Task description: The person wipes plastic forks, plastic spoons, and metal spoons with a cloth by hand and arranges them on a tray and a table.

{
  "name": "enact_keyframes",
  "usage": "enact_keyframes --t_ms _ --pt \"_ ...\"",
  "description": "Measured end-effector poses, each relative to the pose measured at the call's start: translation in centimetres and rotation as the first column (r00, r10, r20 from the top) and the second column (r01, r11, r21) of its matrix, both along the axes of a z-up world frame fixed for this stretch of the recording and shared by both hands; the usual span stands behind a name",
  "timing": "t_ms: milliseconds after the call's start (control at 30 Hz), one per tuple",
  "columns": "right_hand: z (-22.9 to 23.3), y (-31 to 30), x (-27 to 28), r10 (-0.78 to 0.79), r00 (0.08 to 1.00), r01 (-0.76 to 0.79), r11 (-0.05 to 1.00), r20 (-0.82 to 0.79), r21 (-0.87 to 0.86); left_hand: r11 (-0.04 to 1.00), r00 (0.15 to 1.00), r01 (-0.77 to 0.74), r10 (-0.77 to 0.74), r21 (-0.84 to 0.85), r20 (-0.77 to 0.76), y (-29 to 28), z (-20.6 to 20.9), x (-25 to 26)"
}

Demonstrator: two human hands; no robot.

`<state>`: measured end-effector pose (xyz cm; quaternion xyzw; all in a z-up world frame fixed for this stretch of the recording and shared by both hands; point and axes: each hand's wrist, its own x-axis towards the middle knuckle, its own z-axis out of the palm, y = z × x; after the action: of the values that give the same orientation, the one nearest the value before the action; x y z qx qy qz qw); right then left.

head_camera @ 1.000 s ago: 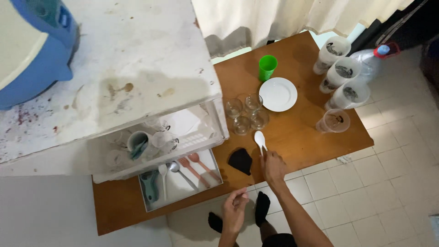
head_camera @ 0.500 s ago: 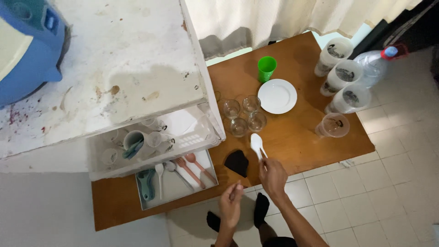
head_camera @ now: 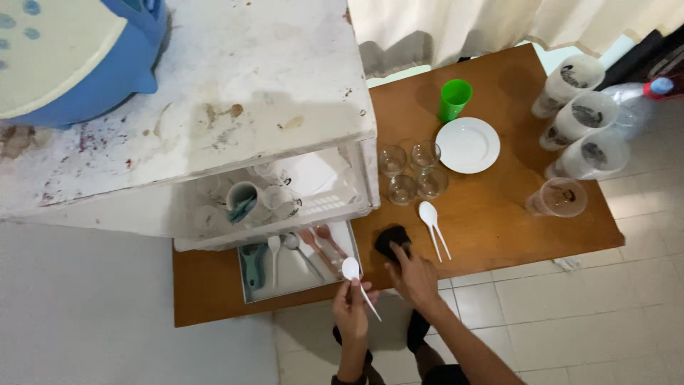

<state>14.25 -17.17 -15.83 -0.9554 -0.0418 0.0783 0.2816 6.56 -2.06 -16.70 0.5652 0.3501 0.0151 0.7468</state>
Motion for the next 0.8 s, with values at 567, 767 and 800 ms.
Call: enact_keyframes --t_ms 567,767,800 --pt "5.1 1.8 -5.6 0.117 0.964 -0.246 0.729 0.238 0.639 0.975 0.995 -0.004 -0.017 -0.222 -0.095 1.9 7.3 -2.7" --pt "8.7 3.4 -8.3 -0.185 0.956 0.283 0.387 -0.226 0.878 0.993 0.993 0.111 -0.109 -0.040 0.039 3.0 10.0 -3.1" --pt "9.1 3.6 -8.6 -0.203 0.928 0.351 0.201 -0.311 0.915 0.993 0.990 0.119 -0.117 -0.026 0.076 3.2 10.3 -3.4"
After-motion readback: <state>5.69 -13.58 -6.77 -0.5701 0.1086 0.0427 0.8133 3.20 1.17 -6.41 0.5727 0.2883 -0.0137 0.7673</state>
